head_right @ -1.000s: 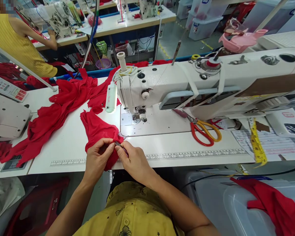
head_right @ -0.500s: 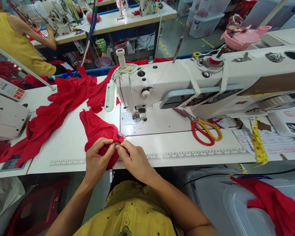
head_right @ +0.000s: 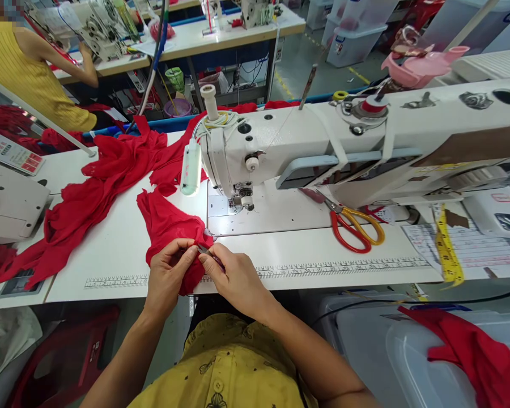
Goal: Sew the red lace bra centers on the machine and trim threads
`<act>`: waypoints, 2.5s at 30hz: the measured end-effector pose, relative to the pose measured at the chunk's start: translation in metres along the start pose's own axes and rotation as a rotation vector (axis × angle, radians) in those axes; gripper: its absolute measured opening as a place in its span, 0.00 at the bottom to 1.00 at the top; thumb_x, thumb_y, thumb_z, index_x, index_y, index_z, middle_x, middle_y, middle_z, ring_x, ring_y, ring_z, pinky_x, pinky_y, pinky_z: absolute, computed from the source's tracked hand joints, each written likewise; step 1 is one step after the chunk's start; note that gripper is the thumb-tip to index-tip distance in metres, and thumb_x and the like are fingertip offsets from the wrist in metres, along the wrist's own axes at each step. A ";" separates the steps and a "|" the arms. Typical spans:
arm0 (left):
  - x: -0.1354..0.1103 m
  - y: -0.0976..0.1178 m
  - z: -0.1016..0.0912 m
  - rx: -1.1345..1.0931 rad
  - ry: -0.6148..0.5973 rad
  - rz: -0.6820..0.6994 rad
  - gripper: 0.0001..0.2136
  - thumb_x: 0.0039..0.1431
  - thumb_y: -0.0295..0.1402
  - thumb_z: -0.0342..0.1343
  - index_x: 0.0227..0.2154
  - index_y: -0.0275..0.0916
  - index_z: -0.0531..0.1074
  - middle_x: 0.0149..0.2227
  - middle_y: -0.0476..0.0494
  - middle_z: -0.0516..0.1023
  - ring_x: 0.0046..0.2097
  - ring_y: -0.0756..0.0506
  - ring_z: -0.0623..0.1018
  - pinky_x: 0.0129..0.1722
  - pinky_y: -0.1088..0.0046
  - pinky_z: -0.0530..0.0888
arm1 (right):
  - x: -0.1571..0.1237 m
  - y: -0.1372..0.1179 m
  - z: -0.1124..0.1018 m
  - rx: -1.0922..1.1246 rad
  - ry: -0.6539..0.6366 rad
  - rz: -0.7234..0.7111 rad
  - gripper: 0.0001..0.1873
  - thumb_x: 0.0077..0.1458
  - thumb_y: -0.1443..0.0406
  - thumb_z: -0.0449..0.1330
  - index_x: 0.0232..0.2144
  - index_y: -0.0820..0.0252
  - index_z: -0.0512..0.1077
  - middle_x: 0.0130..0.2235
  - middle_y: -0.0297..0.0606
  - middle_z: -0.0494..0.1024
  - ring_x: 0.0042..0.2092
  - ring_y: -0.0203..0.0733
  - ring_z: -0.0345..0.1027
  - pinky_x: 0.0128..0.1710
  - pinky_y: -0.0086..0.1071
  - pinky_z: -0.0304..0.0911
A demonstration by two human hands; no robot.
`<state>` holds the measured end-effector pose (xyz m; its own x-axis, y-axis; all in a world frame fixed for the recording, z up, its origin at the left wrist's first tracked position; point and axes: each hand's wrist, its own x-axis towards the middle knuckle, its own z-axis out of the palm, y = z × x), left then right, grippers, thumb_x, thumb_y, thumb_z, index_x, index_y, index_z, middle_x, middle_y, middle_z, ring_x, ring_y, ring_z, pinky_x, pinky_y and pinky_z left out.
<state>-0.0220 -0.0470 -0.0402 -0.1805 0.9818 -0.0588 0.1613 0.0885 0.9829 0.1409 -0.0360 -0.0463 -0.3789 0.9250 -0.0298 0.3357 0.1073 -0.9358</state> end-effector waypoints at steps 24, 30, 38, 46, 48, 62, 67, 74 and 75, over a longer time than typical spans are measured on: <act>-0.001 -0.001 0.004 0.230 0.064 0.171 0.05 0.61 0.35 0.59 0.32 0.41 0.77 0.33 0.49 0.77 0.36 0.49 0.75 0.39 0.75 0.72 | 0.000 -0.001 0.001 0.047 0.011 0.055 0.20 0.68 0.52 0.50 0.28 0.56 0.63 0.24 0.27 0.62 0.26 0.34 0.53 0.27 0.30 0.48; 0.000 -0.001 0.003 0.257 0.032 0.265 0.03 0.61 0.32 0.59 0.32 0.42 0.76 0.34 0.50 0.77 0.37 0.49 0.75 0.40 0.76 0.72 | 0.002 0.000 0.001 0.110 -0.008 0.049 0.20 0.68 0.52 0.50 0.28 0.56 0.63 0.25 0.27 0.62 0.27 0.34 0.54 0.27 0.30 0.49; 0.002 -0.001 0.004 0.305 0.032 0.370 0.03 0.62 0.31 0.58 0.33 0.41 0.76 0.33 0.49 0.77 0.37 0.48 0.77 0.39 0.74 0.73 | -0.002 -0.003 0.002 -0.175 0.102 0.008 0.17 0.67 0.55 0.50 0.27 0.55 0.59 0.21 0.27 0.60 0.23 0.34 0.49 0.27 0.32 0.45; 0.002 -0.003 0.002 0.331 0.019 0.445 0.02 0.63 0.31 0.59 0.35 0.41 0.76 0.34 0.48 0.77 0.37 0.48 0.77 0.38 0.73 0.73 | 0.004 -0.001 -0.005 0.086 -0.018 0.072 0.20 0.67 0.53 0.51 0.25 0.56 0.61 0.24 0.27 0.62 0.26 0.33 0.53 0.27 0.29 0.49; 0.001 -0.003 0.002 0.345 0.019 0.455 0.02 0.63 0.31 0.58 0.35 0.41 0.76 0.34 0.48 0.77 0.37 0.48 0.77 0.38 0.73 0.73 | 0.003 -0.002 -0.004 0.026 0.011 0.077 0.20 0.67 0.54 0.51 0.25 0.56 0.60 0.23 0.27 0.61 0.25 0.33 0.52 0.27 0.30 0.47; -0.001 -0.005 0.002 0.138 0.008 0.075 0.05 0.60 0.36 0.61 0.33 0.40 0.78 0.31 0.50 0.78 0.34 0.50 0.76 0.36 0.77 0.72 | -0.001 -0.001 -0.018 0.022 -0.051 0.057 0.16 0.64 0.54 0.56 0.28 0.56 0.64 0.22 0.25 0.61 0.24 0.32 0.53 0.23 0.27 0.48; 0.000 0.000 0.003 0.031 -0.051 -0.012 0.07 0.59 0.37 0.62 0.35 0.40 0.78 0.34 0.49 0.80 0.35 0.50 0.77 0.37 0.78 0.73 | 0.003 0.002 -0.012 -0.135 0.241 -0.199 0.09 0.62 0.60 0.60 0.41 0.57 0.72 0.23 0.26 0.67 0.24 0.31 0.57 0.27 0.26 0.54; 0.002 0.005 -0.007 -0.014 -0.197 -0.056 0.09 0.61 0.40 0.61 0.35 0.39 0.77 0.34 0.47 0.78 0.38 0.48 0.76 0.40 0.75 0.74 | 0.015 0.004 -0.005 -0.172 0.212 -0.282 0.06 0.59 0.66 0.58 0.37 0.59 0.75 0.23 0.27 0.68 0.24 0.31 0.56 0.27 0.26 0.52; 0.003 0.005 -0.009 -0.011 -0.208 -0.062 0.10 0.61 0.41 0.61 0.35 0.39 0.77 0.34 0.47 0.77 0.38 0.48 0.76 0.40 0.75 0.73 | 0.016 0.003 -0.004 -0.145 0.209 -0.256 0.05 0.59 0.66 0.58 0.35 0.59 0.75 0.22 0.27 0.67 0.24 0.30 0.55 0.27 0.26 0.52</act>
<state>-0.0306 -0.0448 -0.0342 0.0144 0.9881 -0.1530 0.1453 0.1493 0.9781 0.1397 -0.0188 -0.0484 -0.2873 0.9142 0.2858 0.3774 0.3823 -0.8435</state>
